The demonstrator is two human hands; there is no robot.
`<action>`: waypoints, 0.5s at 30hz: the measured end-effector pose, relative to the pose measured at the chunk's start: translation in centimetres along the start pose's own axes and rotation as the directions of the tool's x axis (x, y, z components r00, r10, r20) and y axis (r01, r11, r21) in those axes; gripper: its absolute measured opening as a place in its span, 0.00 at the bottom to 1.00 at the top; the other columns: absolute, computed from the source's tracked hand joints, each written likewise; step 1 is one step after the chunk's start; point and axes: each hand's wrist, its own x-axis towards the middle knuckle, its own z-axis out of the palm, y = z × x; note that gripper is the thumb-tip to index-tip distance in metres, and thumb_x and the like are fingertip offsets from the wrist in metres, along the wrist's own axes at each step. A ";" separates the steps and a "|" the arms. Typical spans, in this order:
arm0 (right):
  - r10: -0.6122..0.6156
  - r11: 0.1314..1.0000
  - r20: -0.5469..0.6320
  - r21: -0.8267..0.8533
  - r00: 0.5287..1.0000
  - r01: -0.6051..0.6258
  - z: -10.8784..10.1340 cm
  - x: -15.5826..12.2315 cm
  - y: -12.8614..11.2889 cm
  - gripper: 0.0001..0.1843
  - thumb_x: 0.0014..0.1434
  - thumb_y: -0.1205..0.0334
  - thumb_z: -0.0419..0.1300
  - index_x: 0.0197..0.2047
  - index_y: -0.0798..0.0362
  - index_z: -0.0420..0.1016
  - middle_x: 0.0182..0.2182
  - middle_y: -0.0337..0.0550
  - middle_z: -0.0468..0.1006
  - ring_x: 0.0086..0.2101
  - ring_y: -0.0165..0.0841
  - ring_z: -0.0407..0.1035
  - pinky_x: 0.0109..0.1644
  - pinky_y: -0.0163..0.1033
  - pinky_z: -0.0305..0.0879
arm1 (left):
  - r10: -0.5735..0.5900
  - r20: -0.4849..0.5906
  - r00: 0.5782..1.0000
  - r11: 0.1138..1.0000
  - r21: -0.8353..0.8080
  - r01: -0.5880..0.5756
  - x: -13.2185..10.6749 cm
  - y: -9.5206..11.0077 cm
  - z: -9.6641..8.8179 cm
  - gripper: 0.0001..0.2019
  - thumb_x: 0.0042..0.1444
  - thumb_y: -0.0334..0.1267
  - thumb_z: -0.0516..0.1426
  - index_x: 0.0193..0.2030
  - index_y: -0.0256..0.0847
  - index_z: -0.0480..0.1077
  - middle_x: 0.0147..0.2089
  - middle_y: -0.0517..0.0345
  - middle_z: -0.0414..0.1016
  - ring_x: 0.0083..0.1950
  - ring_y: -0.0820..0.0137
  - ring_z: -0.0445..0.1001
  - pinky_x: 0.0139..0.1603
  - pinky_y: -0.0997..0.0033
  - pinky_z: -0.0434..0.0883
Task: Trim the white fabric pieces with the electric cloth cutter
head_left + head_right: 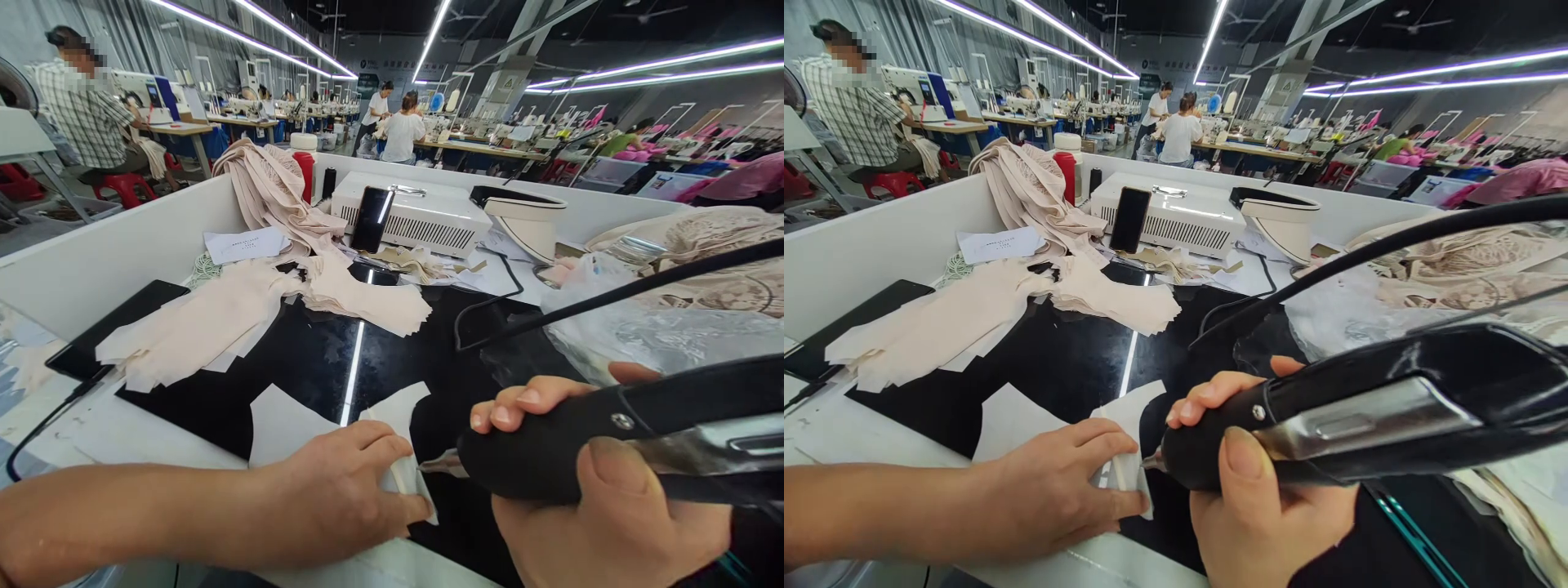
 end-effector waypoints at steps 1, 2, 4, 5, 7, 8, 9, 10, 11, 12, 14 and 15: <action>-0.004 1.000 0.003 -0.001 1.000 0.004 -0.1 0.1 -0.1 0.26 0.60 0.50 0.87 0.58 0.38 0.89 0.33 0.33 0.84 0.25 0.40 0.77 0.28 0.49 0.83 | -0.004 0.009 1.000 1.000 0.007 0.004 0.0 0.1 -0.1 0.11 0.92 0.37 0.63 0.68 0.45 0.89 0.58 0.42 0.91 0.71 0.56 0.87 0.74 0.61 0.84; -0.001 1.000 0.012 -0.006 1.000 0.001 -0.2 0.1 -0.3 0.25 0.61 0.50 0.87 0.58 0.38 0.88 0.33 0.33 0.84 0.26 0.40 0.77 0.29 0.48 0.83 | -0.011 0.016 1.000 1.000 0.014 0.010 -0.1 0.4 -0.1 0.11 0.92 0.38 0.64 0.69 0.44 0.88 0.58 0.43 0.91 0.72 0.56 0.86 0.75 0.61 0.84; 0.029 0.999 0.062 -0.020 0.998 -0.028 -0.9 0.2 -0.9 0.26 0.62 0.50 0.88 0.59 0.38 0.88 0.34 0.34 0.84 0.27 0.41 0.78 0.29 0.48 0.82 | -0.021 0.023 1.000 1.000 0.022 0.021 -0.5 1.1 0.0 0.13 0.93 0.44 0.65 0.71 0.42 0.87 0.58 0.42 0.92 0.73 0.54 0.85 0.77 0.60 0.83; 0.057 0.998 0.094 -0.025 0.994 -0.055 -1.3 0.2 -1.3 0.26 0.62 0.49 0.89 0.59 0.38 0.88 0.35 0.34 0.83 0.28 0.41 0.79 0.29 0.49 0.83 | -0.019 0.022 1.000 1.000 0.023 0.019 -0.8 1.5 0.2 0.15 0.92 0.48 0.66 0.72 0.42 0.86 0.59 0.41 0.92 0.73 0.53 0.85 0.77 0.59 0.83; 0.104 0.995 0.141 -0.023 0.984 -0.102 -1.9 0.1 -1.9 0.27 0.61 0.48 0.90 0.59 0.38 0.89 0.35 0.35 0.84 0.29 0.42 0.79 0.29 0.49 0.83 | -0.016 0.000 1.000 1.000 0.024 0.016 -1.4 2.3 0.8 0.21 0.90 0.54 0.69 0.75 0.41 0.84 0.64 0.36 0.92 0.73 0.50 0.85 0.78 0.56 0.84; 0.113 0.994 0.147 -0.015 0.983 -0.112 -2.1 -0.1 -2.1 0.27 0.61 0.47 0.90 0.59 0.38 0.90 0.34 0.35 0.84 0.29 0.42 0.79 0.29 0.49 0.83 | -0.016 -0.022 1.000 0.999 0.028 0.016 -1.7 2.7 1.2 0.23 0.88 0.54 0.71 0.77 0.41 0.83 0.67 0.35 0.91 0.73 0.49 0.86 0.78 0.56 0.84; 0.103 0.995 0.135 0.002 0.986 -0.104 -2.1 -0.3 -2.2 0.27 0.60 0.46 0.91 0.58 0.38 0.90 0.34 0.34 0.83 0.28 0.42 0.79 0.28 0.48 0.83 | -0.012 -0.045 0.999 0.999 0.034 0.014 -2.0 2.9 1.4 0.25 0.87 0.54 0.72 0.77 0.40 0.82 0.68 0.34 0.91 0.73 0.49 0.86 0.79 0.55 0.84; 0.082 0.996 0.118 0.019 0.990 -0.085 -2.1 -0.4 -2.3 0.28 0.59 0.45 0.92 0.58 0.37 0.90 0.32 0.33 0.82 0.27 0.41 0.78 0.27 0.47 0.82 | -0.006 -0.064 0.998 0.999 0.039 0.009 -2.1 2.9 1.5 0.24 0.87 0.53 0.72 0.77 0.38 0.82 0.68 0.34 0.91 0.73 0.50 0.86 0.80 0.56 0.83; 0.067 0.997 0.109 0.030 0.992 -0.071 -2.1 -0.6 -2.3 0.28 0.59 0.45 0.93 0.57 0.37 0.90 0.31 0.31 0.81 0.26 0.40 0.78 0.26 0.46 0.82 | 0.003 -0.079 0.997 0.999 0.043 0.000 -2.1 2.9 1.4 0.23 0.88 0.52 0.70 0.76 0.36 0.83 0.68 0.35 0.91 0.72 0.51 0.87 0.81 0.57 0.82; 0.054 0.998 0.102 0.039 0.993 -0.058 -2.1 -0.7 -2.2 0.28 0.58 0.45 0.93 0.57 0.37 0.90 0.31 0.31 0.81 0.26 0.40 0.78 0.26 0.45 0.82 | 0.020 -0.086 0.996 0.999 0.047 -0.016 -2.0 2.7 1.1 0.22 0.91 0.51 0.68 0.73 0.34 0.84 0.66 0.36 0.92 0.71 0.53 0.87 0.82 0.59 0.81; 0.063 0.997 0.117 0.042 0.991 -0.068 -2.2 -0.8 -2.2 0.28 0.59 0.46 0.93 0.57 0.37 0.91 0.31 0.31 0.82 0.26 0.41 0.79 0.27 0.47 0.84 | 0.050 -0.055 0.997 0.998 0.052 -0.047 -1.5 2.1 0.2 0.20 0.94 0.50 0.64 0.69 0.31 0.85 0.62 0.40 0.93 0.69 0.56 0.88 0.84 0.61 0.80; 0.082 0.995 0.131 0.039 0.988 -0.088 -2.4 -0.8 -2.1 0.27 0.59 0.47 0.92 0.57 0.37 0.91 0.32 0.32 0.83 0.27 0.41 0.80 0.29 0.49 0.86 | 0.056 -0.023 0.998 0.997 0.050 -0.055 -1.3 1.7 -0.4 0.20 0.94 0.49 0.63 0.68 0.31 0.85 0.62 0.41 0.93 0.69 0.57 0.88 0.85 0.63 0.79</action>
